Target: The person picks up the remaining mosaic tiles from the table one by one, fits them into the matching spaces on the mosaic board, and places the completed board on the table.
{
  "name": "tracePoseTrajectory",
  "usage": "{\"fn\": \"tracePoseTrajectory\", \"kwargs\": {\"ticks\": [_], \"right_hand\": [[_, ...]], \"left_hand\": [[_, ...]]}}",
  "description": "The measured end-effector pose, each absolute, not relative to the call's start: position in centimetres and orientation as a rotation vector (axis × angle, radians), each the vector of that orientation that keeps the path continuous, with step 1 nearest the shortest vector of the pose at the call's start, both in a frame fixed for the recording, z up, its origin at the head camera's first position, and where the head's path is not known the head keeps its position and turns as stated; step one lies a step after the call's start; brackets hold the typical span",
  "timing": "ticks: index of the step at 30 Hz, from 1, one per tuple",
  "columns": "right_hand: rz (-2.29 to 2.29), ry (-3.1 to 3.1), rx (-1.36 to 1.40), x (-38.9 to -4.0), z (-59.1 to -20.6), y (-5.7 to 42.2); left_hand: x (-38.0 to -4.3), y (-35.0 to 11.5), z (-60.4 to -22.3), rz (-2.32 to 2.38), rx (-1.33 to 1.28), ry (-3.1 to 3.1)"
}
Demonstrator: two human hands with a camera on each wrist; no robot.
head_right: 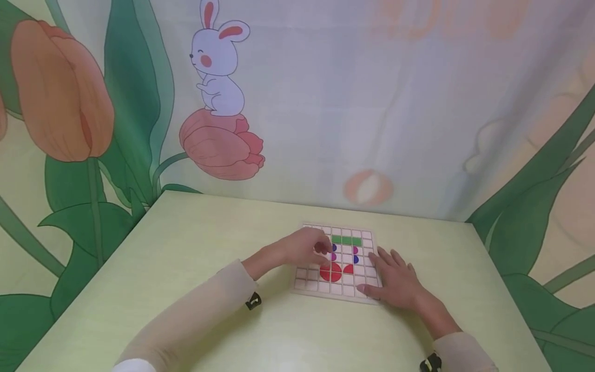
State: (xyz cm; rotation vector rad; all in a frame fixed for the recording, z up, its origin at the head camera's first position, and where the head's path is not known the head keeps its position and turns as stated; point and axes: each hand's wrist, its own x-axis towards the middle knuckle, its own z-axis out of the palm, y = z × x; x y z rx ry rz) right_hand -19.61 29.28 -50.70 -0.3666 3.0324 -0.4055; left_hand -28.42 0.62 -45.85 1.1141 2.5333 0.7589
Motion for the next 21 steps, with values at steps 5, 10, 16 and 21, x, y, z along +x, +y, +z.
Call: {"fn": "tracePoseTrajectory", "kwargs": {"ticks": [5, 10, 16, 21], "right_hand": [[-0.407, 3.037, -0.348, -19.6, -50.7, 29.2], [-0.41, 3.03, -0.34, -19.7, -50.8, 29.2], [-0.402, 3.023, -0.326, -19.9, -51.0, 29.4], [-0.403, 3.02, -0.322, -19.8, -51.0, 29.5]], "left_hand": [[-29.4, -2.1, -45.5, 0.776, 1.022, 2.575], [-30.4, -4.9, -45.8, 0.754, 0.939, 2.628], [-31.1, -7.5, -46.7, 0.702, 0.9, 2.635], [-31.1, -8.7, -47.2, 0.697, 0.856, 2.59]]}}
